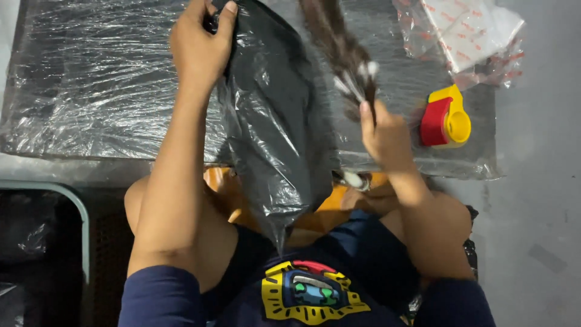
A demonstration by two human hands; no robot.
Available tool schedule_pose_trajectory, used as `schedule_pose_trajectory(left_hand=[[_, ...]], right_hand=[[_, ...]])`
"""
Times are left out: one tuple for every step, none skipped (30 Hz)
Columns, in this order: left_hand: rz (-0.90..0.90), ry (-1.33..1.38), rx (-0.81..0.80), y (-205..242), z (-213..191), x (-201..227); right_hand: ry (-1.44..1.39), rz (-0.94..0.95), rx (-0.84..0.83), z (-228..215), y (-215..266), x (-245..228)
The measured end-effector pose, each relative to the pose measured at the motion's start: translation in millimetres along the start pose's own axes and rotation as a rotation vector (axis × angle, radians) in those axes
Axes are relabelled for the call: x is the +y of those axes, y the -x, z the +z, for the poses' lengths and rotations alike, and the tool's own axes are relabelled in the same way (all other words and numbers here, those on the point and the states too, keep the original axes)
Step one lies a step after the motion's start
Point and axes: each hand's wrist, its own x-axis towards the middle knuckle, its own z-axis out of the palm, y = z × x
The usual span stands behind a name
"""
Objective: The person dusts a black plastic bag using a duster, then places a white pillow into a clear plastic bag and uses a vacuum hose to remove the air before smoothing the plastic by hand.
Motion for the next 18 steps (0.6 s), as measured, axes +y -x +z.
schedule_pose_trajectory(left_hand=[[0.000, 0.000, 0.005, -1.2, 1.3, -3.4], [-0.009, 0.028, 0.004, -0.1, 3.2, -6.9], [-0.018, 0.055, 0.004, 1.1, 6.0, -10.2], [-0.015, 0.064, -0.003, 0.8, 6.5, -18.7], [0.030, -0.012, 0.019, 0.6, 8.1, -26.8], [0.079, -0.078, 0.033, 0.8, 12.7, -33.8], [0.084, -0.060, 0.018, 1.9, 8.9, -35.4], [0.116, 0.002, -0.011, 1.1, 5.9, -36.4], [0.147, 0.064, -0.040, -0.1, 2.4, -37.6], [0.151, 0.079, -0.042, 0.8, 5.0, -45.0], [0.126, 0.047, -0.038, 1.7, 7.1, -52.4], [0.103, 0.009, -0.035, 2.2, 6.8, -59.9], [0.108, 0.017, -0.038, 3.1, 10.0, -62.9], [0.082, 0.016, -0.041, 3.4, 11.0, -67.3], [0.057, 0.015, -0.045, 3.5, 11.5, -72.7], [0.052, 0.013, -0.043, 3.9, 11.4, -71.3], [0.069, 0.019, -0.031, 4.2, 10.9, -70.6], [0.084, 0.018, -0.016, 4.8, 7.6, -71.1]], right_hand=[[0.000, -0.004, 0.001, 4.8, 4.2, 5.0], [0.007, -0.005, -0.112, 9.6, 11.5, 9.7], [0.012, -0.005, -0.226, 14.2, 18.9, 15.3], [0.018, 0.005, -0.224, 16.0, 16.4, 12.1], [0.035, -0.086, -0.154, 17.6, 13.9, 9.9], [0.060, -0.167, -0.085, 17.6, 14.4, 7.8], [0.072, -0.147, -0.082, 16.4, 12.8, 19.9], [0.115, -0.101, -0.007, 13.9, 9.7, 33.1], [0.159, -0.056, 0.068, 10.9, 7.1, 45.8], [0.172, -0.049, 0.073, -0.9, 5.7, 62.4], [0.164, 0.013, 0.192, -13.2, 4.8, 78.1], [0.150, 0.073, 0.313, -24.3, 4.1, 92.8], [0.157, 0.078, 0.318, -46.0, 10.8, 106.8], [0.205, 0.016, 0.353, -66.3, 13.7, 120.3], [0.253, -0.048, 0.387, -86.0, 16.4, 133.1], [0.252, -0.051, 0.384, -96.6, 27.1, 170.7], [0.320, 0.155, 0.340, -106.7, 37.4, 207.9], [0.381, 0.357, 0.288, -114.2, 45.2, 244.8]])
